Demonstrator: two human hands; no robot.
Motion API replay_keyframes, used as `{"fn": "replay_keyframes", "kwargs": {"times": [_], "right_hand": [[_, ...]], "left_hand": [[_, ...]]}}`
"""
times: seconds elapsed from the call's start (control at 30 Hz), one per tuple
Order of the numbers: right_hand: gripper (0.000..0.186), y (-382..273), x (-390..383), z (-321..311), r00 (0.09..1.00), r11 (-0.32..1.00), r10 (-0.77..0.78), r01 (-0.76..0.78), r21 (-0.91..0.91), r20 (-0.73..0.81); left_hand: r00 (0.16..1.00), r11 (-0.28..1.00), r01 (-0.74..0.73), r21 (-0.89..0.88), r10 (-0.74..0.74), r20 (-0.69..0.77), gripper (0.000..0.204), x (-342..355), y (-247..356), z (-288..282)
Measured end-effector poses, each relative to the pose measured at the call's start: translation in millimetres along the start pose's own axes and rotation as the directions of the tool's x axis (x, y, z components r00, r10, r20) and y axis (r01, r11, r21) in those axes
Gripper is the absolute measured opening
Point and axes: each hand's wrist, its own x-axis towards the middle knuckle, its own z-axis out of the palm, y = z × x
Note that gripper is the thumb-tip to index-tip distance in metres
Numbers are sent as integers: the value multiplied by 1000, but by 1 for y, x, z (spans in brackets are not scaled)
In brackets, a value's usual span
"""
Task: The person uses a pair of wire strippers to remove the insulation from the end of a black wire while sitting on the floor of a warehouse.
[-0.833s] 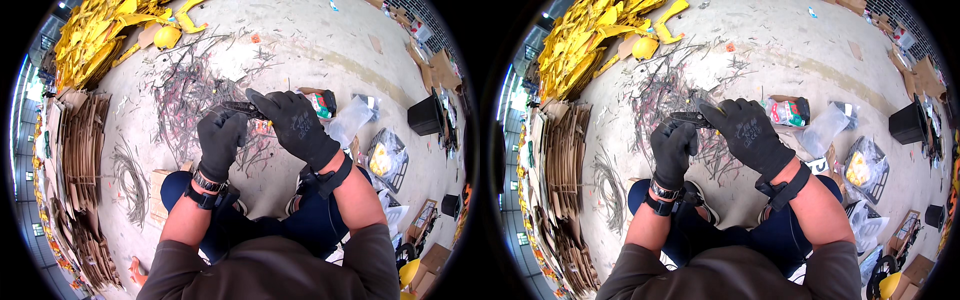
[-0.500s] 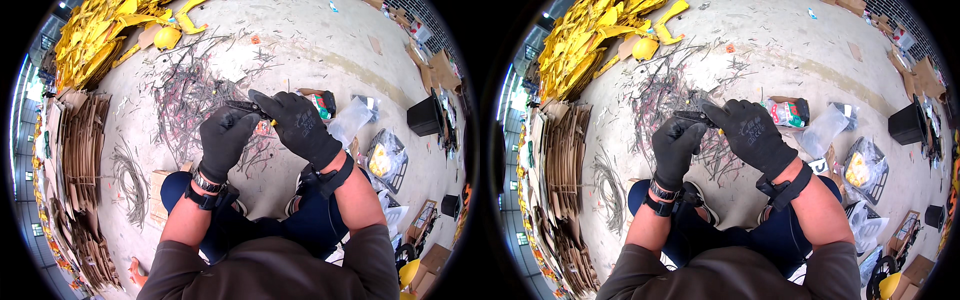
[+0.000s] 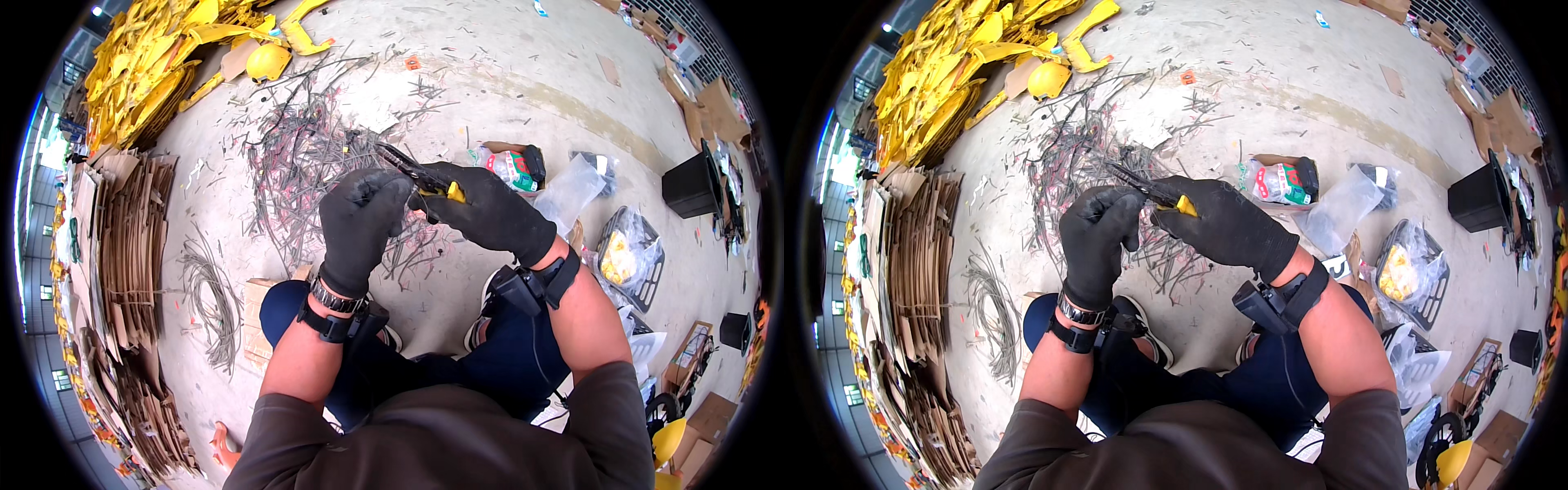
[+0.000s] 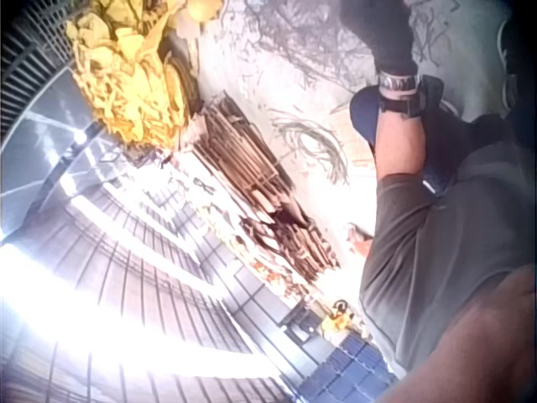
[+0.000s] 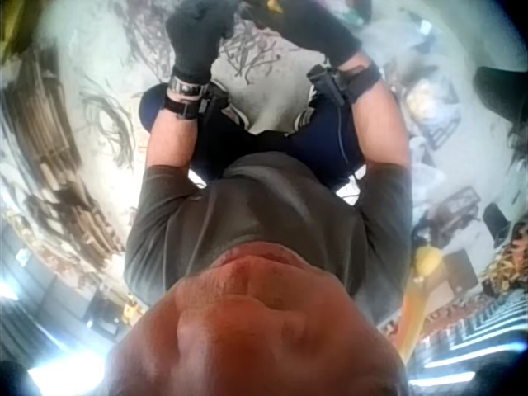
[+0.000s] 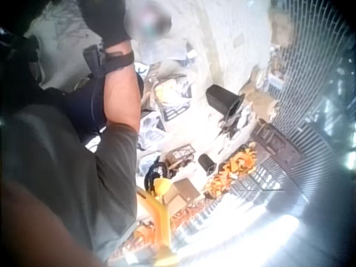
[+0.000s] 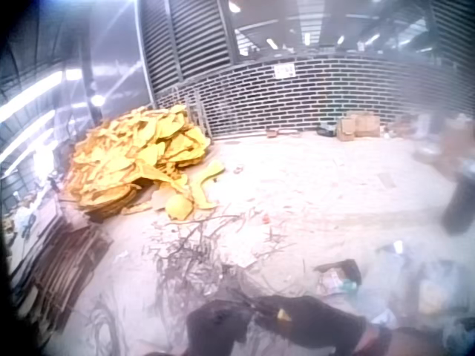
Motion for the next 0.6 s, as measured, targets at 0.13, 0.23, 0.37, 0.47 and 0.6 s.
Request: {"fn": "replay_keyframes", "kwargs": {"times": [0.13,0.23,0.37,0.47,0.6], "right_hand": [[39,-8,0,-3,1000,998,11,-10,-70,10],[39,-7,-1,-3,1000,996,7,-6,-90,10],[39,-2,-1,-1,1000,994,-3,3,-110,0],[38,-1,-1,0,1000,991,-18,20,-134,19],[39,-4,0,-1,998,995,47,-43,-89,39]], "left_hand": [[1000,999,26,-43,-26,7,19,2,-1,0],[999,999,48,-19,-48,-12,21,1,3,3],[999,999,53,10,-53,4,22,2,4,3],[997,997,78,-18,-78,-6,21,3,1,3],[998,997,65,-30,-64,8,21,2,0,2]]}}
